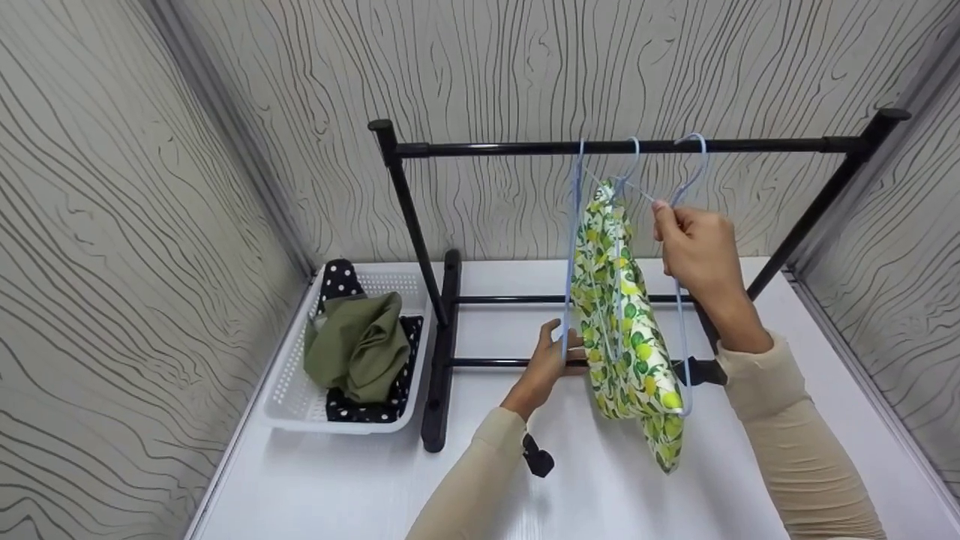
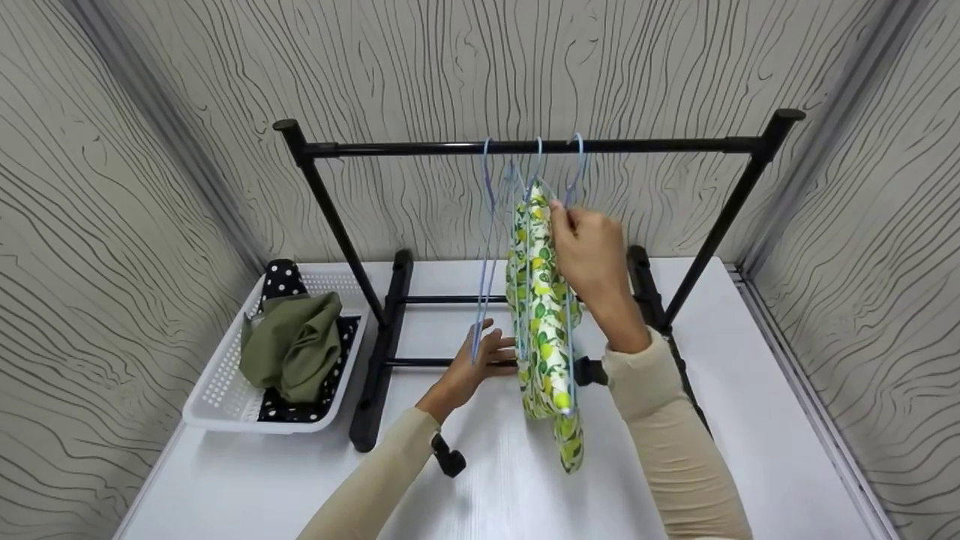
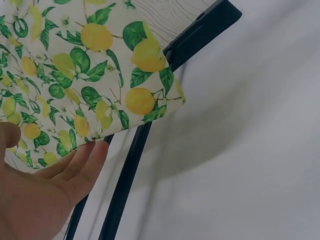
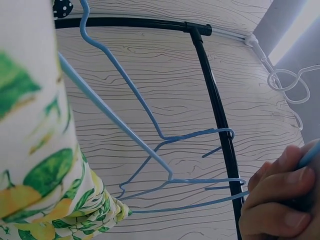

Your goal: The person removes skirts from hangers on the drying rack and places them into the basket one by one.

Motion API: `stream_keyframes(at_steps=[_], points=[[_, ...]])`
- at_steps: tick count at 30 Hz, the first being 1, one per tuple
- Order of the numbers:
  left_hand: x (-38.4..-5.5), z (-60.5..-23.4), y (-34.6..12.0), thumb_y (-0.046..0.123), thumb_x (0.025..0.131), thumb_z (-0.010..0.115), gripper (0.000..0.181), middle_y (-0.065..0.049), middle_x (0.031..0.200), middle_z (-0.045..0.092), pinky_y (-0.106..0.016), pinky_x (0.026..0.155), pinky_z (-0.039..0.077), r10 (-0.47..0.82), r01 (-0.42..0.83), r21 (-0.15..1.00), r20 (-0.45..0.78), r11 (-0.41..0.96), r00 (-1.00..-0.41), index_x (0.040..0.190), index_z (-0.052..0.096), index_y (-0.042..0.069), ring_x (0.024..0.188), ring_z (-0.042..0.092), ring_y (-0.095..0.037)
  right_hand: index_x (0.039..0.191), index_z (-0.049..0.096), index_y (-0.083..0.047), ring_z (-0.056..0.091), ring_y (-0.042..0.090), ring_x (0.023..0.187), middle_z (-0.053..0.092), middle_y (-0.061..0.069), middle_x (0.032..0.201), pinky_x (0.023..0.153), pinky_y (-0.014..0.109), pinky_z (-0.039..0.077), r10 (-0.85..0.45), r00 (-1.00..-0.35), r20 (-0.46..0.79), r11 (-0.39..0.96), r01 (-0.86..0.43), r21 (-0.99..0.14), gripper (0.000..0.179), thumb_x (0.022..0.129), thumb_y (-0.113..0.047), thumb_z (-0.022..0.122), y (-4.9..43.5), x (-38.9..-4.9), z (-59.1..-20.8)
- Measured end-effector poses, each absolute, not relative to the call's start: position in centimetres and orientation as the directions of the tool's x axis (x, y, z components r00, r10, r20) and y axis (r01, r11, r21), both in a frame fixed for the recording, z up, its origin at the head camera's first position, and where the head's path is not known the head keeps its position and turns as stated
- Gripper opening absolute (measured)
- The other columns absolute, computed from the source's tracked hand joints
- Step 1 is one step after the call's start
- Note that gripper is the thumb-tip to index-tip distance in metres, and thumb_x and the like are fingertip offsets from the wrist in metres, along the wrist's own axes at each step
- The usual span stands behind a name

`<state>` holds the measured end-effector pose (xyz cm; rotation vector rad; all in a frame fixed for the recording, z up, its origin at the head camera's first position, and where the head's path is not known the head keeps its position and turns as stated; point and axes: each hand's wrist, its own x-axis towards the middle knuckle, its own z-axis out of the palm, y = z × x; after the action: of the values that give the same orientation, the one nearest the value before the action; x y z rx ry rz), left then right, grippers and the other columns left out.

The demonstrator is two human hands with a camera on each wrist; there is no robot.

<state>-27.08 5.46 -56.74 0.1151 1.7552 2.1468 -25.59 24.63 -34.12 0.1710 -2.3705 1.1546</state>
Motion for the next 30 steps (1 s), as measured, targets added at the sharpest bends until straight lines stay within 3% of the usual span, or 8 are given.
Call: stream_keyframes(at_steps=[6, 12, 15, 22, 30], points=[[-27.3, -56.6, 5.3, 0.044, 0.111, 0.050, 0.073, -0.018, 0.120, 0.072, -0.047, 0.102, 0.059, 0.269, -0.269, 0.956, -0.230, -0.119, -0.935, 0.166, 0.022, 0.005, 0.104, 0.072, -0.020, 0.075, 0.065, -0.006, 0.044, 0.002, 0.036, 0.048, -0.008, 0.047, 0.038, 0.020, 0.029, 0.091, -0.866, 0.491, 0.642, -0.326, -0.694, 0.051, 0.114, -0.033, 0.049, 24.6, -25.6, -34.4], [-27.4, -56.8, 4.5, 0.045, 0.112, 0.047, 0.063, -0.015, 0.143, 0.060, -0.046, 0.106, 0.055, 0.243, -0.299, 0.947, -0.264, -0.116, -0.933, 0.161, 0.040, 0.006, 0.118, 0.067, -0.022, 0.074, 0.066, -0.005, 0.044, 0.002, 0.034, 0.047, -0.010, 0.044, 0.037, 0.020, 0.029, 0.092, -0.862, 0.499, 0.639, -0.333, -0.694, 0.051, 0.114, -0.033, 0.050, 24.7, -25.7, -34.5], [-27.6, -56.9, 4.2, 0.046, 0.111, 0.048, 0.062, -0.016, 0.146, 0.059, -0.045, 0.109, 0.054, 0.227, -0.309, 0.943, -0.275, -0.126, -0.934, 0.157, 0.046, 0.004, 0.123, 0.066, -0.023, 0.074, 0.066, -0.006, 0.045, 0.002, 0.034, 0.048, -0.009, 0.045, 0.037, 0.020, 0.030, 0.091, -0.865, 0.494, 0.634, -0.332, -0.698, 0.051, 0.114, -0.033, 0.050, 24.6, -25.8, -34.6], [-27.9, -56.8, 3.4, 0.043, 0.109, 0.053, 0.058, -0.011, 0.126, 0.070, -0.036, 0.099, 0.058, 0.221, -0.314, 0.937, -0.278, -0.153, -0.935, 0.146, 0.056, -0.001, 0.110, 0.070, -0.018, 0.075, 0.064, -0.005, 0.044, 0.001, 0.036, 0.048, -0.009, 0.046, 0.037, 0.018, 0.031, 0.085, -0.867, 0.492, 0.626, -0.338, -0.703, 0.049, 0.114, -0.031, 0.050, 24.4, -25.7, -34.6], [-27.6, -57.3, 4.0, 0.037, 0.109, 0.051, 0.038, -0.007, 0.115, 0.064, -0.028, 0.083, 0.058, 0.248, -0.350, 0.913, -0.297, -0.208, -0.922, 0.130, 0.058, 0.006, 0.097, 0.066, -0.015, 0.072, 0.064, -0.007, 0.044, 0.003, 0.034, 0.047, -0.008, 0.046, 0.036, 0.018, 0.029, 0.068, -0.848, 0.526, 0.611, -0.382, -0.694, 0.049, 0.114, -0.030, 0.052, 23.7, -25.3, -34.4]])
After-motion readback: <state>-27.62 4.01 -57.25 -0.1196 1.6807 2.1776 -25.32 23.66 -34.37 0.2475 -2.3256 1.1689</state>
